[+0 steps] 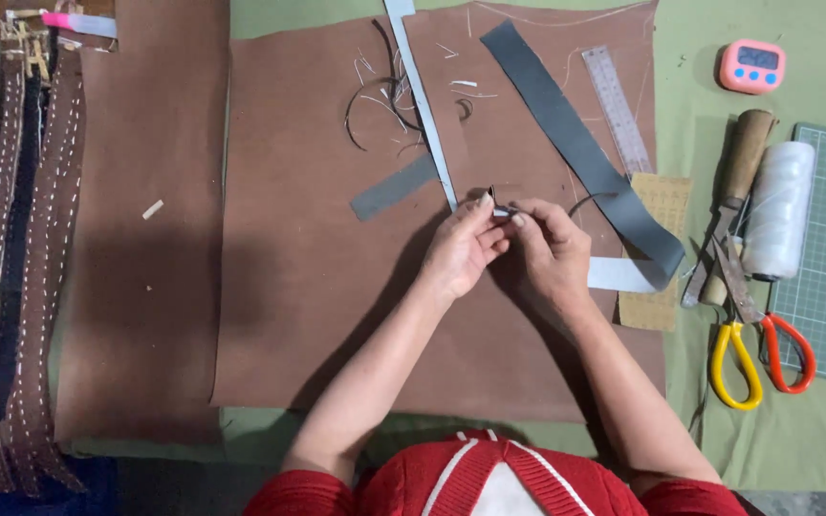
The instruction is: Measuring, marking, and cutting leather strips for belt or strap production in a workshop.
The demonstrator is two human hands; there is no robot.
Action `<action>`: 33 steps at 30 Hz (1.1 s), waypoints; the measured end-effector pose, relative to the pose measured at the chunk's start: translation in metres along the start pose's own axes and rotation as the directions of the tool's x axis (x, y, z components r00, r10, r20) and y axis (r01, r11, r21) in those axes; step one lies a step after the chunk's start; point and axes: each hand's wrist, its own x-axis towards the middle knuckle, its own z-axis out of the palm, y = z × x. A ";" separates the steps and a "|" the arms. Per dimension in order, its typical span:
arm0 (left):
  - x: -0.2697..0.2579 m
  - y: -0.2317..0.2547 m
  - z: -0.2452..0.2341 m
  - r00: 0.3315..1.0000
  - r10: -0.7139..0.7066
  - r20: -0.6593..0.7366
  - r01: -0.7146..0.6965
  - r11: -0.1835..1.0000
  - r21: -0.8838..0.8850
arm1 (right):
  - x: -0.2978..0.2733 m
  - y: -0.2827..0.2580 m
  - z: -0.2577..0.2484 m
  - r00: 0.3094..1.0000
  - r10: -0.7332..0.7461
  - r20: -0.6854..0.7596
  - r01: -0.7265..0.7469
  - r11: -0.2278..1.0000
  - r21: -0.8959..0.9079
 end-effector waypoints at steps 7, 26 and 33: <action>-0.004 -0.009 -0.013 0.995 0.101 0.001 -0.100 0.988 0.119 | -0.008 0.005 0.005 0.969 0.240 0.056 -0.246 0.925 0.290; -0.017 -0.006 -0.012 0.988 0.114 0.100 -0.133 0.969 0.210 | 0.006 0.003 -0.009 0.995 0.009 -0.101 0.009 0.985 0.175; -0.012 -0.010 -0.017 0.986 0.131 0.107 -0.149 0.970 0.190 | 0.001 0.006 -0.005 1.000 0.013 0.019 -0.015 0.992 0.127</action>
